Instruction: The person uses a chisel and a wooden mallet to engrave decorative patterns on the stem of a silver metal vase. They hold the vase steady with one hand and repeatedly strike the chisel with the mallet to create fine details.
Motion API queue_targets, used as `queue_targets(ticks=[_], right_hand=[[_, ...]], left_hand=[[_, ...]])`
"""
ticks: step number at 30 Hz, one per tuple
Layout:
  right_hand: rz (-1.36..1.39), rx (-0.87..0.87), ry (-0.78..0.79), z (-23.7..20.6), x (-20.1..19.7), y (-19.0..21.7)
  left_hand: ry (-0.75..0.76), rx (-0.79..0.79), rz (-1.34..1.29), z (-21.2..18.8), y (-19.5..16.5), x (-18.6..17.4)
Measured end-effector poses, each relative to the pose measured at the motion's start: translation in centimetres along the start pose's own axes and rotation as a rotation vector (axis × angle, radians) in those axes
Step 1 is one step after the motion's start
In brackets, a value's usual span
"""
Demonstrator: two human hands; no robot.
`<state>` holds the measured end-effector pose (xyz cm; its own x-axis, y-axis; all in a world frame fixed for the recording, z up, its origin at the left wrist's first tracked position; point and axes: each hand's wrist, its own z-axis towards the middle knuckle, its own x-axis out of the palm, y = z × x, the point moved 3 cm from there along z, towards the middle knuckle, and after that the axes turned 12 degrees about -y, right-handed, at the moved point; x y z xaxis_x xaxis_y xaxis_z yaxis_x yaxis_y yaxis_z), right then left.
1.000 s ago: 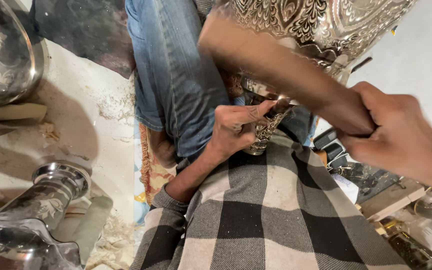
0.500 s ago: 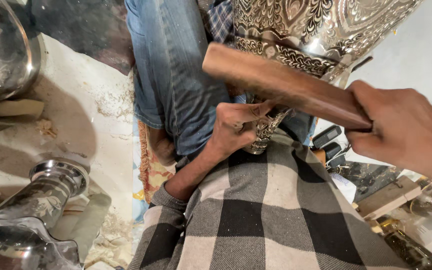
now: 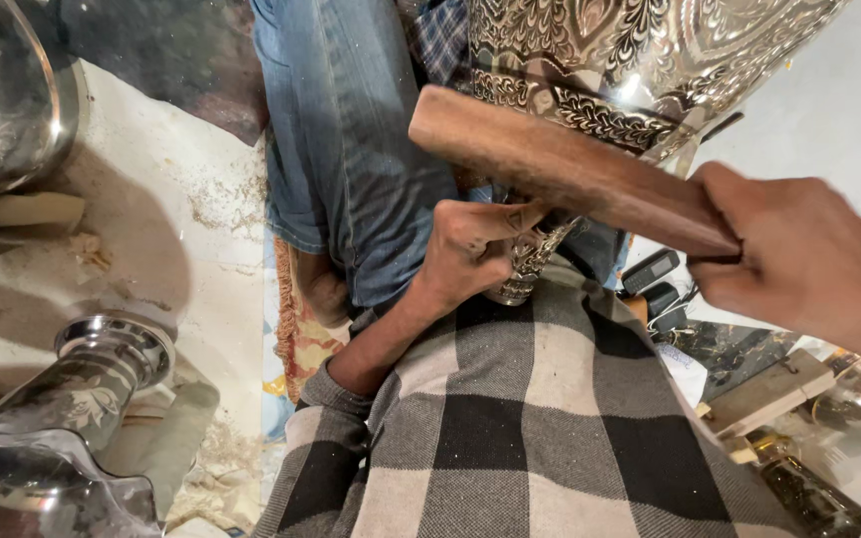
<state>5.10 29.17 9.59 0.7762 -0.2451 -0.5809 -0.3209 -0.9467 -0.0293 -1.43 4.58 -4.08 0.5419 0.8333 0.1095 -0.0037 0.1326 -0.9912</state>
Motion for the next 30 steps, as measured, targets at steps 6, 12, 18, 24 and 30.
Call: queue_targets(ticks=[6,12,18,24,30], right_hand=[[0.123,-0.085,-0.233,0.2,-0.3,-0.1],[0.369,-0.096,-0.214,0.6,1.5,-1.1],[0.246,-0.144,-0.238,0.5,0.3,-1.0],[0.381,-0.143,-0.388,0.7,-0.8,-0.7],[0.227,-0.090,-0.440,0.7,-0.3,-0.8]], left_hand=[[0.038,-0.074,0.087,0.4,-0.4,-0.4],[0.065,-0.071,0.096,0.7,-0.7,-0.8],[0.043,-0.022,0.053,0.6,-0.7,-0.7],[-0.006,-0.035,0.031,0.1,-0.3,-0.4],[0.024,-0.023,-0.033,0.0,-0.4,-0.1]])
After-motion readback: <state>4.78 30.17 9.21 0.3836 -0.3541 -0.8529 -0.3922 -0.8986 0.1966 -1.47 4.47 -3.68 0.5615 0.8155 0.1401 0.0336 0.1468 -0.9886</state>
